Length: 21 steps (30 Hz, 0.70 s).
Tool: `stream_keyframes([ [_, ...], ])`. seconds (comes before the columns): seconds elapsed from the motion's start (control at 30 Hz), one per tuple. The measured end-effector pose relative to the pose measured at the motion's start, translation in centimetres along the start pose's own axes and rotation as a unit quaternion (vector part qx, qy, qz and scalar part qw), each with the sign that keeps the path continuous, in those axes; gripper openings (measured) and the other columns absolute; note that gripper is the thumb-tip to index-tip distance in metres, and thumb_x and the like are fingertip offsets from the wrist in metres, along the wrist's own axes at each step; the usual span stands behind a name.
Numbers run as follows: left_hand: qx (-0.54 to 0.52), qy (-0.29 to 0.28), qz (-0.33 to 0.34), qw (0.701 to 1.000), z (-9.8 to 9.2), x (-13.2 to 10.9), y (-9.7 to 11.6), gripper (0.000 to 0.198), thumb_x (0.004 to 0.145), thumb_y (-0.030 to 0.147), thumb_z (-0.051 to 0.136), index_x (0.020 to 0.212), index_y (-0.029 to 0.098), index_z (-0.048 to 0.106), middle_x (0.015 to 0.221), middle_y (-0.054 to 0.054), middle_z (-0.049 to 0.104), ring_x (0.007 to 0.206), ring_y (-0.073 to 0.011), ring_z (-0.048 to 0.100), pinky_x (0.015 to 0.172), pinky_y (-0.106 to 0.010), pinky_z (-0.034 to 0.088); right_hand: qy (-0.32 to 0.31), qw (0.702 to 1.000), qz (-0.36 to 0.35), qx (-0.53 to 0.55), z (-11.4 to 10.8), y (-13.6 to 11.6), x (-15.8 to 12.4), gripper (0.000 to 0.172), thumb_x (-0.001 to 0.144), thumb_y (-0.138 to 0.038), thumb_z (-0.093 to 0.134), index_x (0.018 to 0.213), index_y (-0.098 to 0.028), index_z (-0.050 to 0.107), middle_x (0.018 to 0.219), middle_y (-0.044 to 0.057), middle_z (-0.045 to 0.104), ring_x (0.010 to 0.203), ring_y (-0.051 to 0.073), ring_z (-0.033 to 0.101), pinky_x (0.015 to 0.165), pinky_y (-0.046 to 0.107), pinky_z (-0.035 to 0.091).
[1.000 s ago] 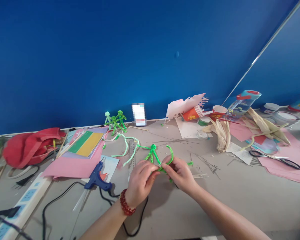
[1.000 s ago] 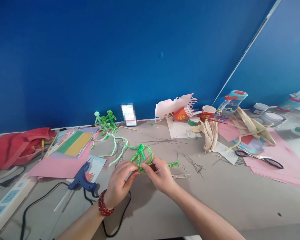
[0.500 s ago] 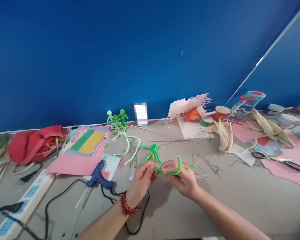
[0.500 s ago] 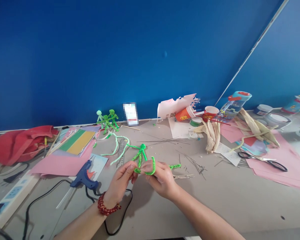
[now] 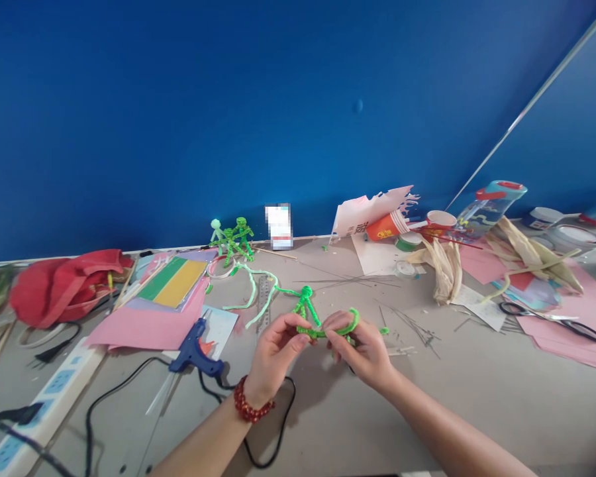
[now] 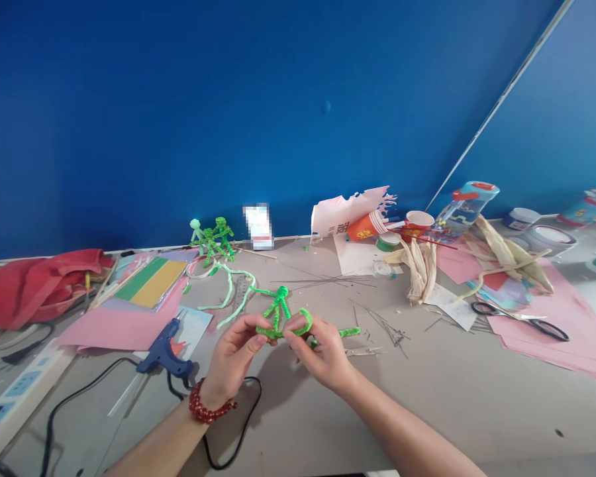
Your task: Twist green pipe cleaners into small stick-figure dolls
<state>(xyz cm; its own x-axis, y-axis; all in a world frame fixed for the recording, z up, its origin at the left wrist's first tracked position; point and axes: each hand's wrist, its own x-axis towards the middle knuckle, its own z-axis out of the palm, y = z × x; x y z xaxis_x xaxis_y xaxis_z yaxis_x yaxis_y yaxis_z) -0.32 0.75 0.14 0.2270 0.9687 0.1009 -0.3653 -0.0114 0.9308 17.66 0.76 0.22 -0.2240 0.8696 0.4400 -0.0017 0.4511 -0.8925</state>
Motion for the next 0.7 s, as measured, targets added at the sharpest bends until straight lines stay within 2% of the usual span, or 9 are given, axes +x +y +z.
stream_keyframes([
  [0.07,-0.028,0.017,-0.012,0.999,0.0,0.0,0.2,0.013,0.079,0.025,0.072,0.089,0.018,0.068,0.08,-0.001,0.066,0.074,-0.0128,0.063,0.073,-0.026,0.05,-0.014,0.999,-0.028,0.005,0.0,0.1,0.1,0.01,0.092,-0.021,0.053,0.085,-0.02,0.06,0.077,0.004,0.065,0.064,0.015,0.062,0.057,0.026,0.053],
  [0.17,-0.045,0.037,-0.028,0.998,0.0,0.1,0.2,0.011,0.078,0.026,0.073,0.084,0.017,0.069,0.077,0.0,0.065,0.069,-0.0109,0.062,0.069,-0.023,0.049,-0.05,0.994,-0.094,-0.027,-0.3,0.3,0.6,0.009,0.091,-0.02,0.054,0.095,-0.021,0.062,0.082,0.006,0.069,0.078,0.019,0.066,0.071,0.032,0.054],
  [0.33,-0.029,0.032,-0.048,0.998,-0.3,0.2,-0.1,0.01,0.079,0.026,0.072,0.086,0.018,0.071,0.075,0.0,0.065,0.069,-0.0108,0.06,0.069,-0.023,0.048,-0.129,0.976,-0.167,-0.047,-1.4,0.7,1.3,0.024,0.098,-0.029,0.041,0.102,-0.022,0.063,0.091,0.01,0.071,0.083,0.021,0.065,0.075,0.036,0.051],
  [0.43,-0.023,0.014,-0.052,0.998,-0.4,0.2,-0.3,0.011,0.081,0.026,0.07,0.089,0.019,0.071,0.079,-0.001,0.065,0.071,-0.0108,0.059,0.071,-0.024,0.047,-0.121,0.985,-0.116,-0.051,-1.6,0.6,1.1,0.026,0.098,-0.032,0.04,0.1,-0.021,0.063,0.086,0.008,0.07,0.077,0.019,0.063,0.071,0.033,0.05],
  [0.57,-0.015,0.0,-0.057,0.998,-0.5,0.3,-0.6,0.01,0.083,0.025,0.068,0.09,0.018,0.071,0.079,-0.001,0.064,0.073,-0.0109,0.058,0.073,-0.024,0.046,-0.101,0.99,-0.005,-0.099,-0.9,0.6,0.6,0.013,0.09,-0.031,0.057,0.088,-0.02,0.062,0.076,0.003,0.067,0.068,0.015,0.06,0.064,0.025,0.046],
  [0.7,-0.034,0.008,-0.073,0.997,-0.2,0.3,-0.7,0.015,0.083,0.026,0.067,0.097,0.019,0.067,0.082,-0.001,0.063,0.072,-0.0105,0.057,0.072,-0.024,0.047,-0.069,0.986,-0.019,-0.148,-0.1,0.8,0.4,0.017,0.088,-0.024,0.057,0.072,-0.019,0.057,0.065,0.0,0.064,0.059,0.012,0.056,0.061,0.023,0.043],
])
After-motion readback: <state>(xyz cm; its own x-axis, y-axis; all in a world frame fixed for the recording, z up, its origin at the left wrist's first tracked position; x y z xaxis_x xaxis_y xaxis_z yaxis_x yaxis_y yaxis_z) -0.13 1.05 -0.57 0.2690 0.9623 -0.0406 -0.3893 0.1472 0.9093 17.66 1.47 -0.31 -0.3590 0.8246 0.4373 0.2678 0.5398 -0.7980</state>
